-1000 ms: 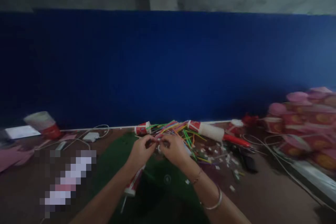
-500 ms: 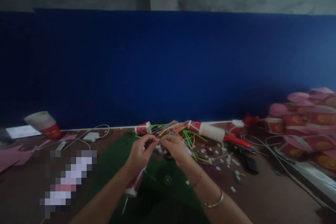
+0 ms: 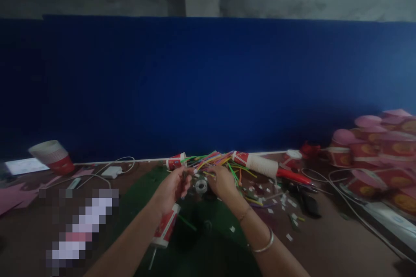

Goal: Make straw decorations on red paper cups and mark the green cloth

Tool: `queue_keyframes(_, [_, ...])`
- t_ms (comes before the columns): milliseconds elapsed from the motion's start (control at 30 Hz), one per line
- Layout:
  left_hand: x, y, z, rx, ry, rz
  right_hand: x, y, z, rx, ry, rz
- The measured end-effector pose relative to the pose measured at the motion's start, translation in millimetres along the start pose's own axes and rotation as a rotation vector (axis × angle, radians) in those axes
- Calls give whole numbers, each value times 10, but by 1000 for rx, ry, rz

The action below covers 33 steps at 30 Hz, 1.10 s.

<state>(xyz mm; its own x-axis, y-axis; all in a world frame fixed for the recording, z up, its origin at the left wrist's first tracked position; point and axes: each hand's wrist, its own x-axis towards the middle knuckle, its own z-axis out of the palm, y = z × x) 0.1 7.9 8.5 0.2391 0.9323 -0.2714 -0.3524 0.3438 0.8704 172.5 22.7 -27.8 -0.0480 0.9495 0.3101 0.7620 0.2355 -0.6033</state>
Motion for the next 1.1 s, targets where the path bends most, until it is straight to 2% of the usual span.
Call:
queue_keyframes(67, [-13, -13, 14, 5, 9, -13, -7, -99, -31, 403, -19, 14])
queue_keyframes(133, [-28, -19, 27, 6, 16, -32, -26, -173, -40, 639, -61, 50])
queue_keyframes(333, [-50, -48, 36, -25, -29, -39, -78, -191, 39, 798, -72, 101])
queue_keyframes(400, [-48, -63, 37, 5, -34, -3, -91, -209, 39, 763, 13, 37])
queue_keyframes(500, [-29, -69, 33, 98, -5, 95, -134, -291, -7, 514, 219, -142])
queue_keyframes(600, [4, -38, 1, 161, 108, 182, -208, -390, -69, 236, 329, -328])
queue_keyframes(700, [23, 4, -40, 185, 133, 171, -274, -452, -113, 111, 243, -427])
queue_keyframes(867, [29, -46, -32, 183, -25, 68, -316, -487, -121, -37, 40, -489])
queue_keyframes(1000, [33, -135, 2, 133, -74, 40, -318, -489, -104, -124, -26, -475])
queue_keyframes(1100, [19, -159, 17, 104, -73, 40, -311, -476, -90, -136, -27, -470])
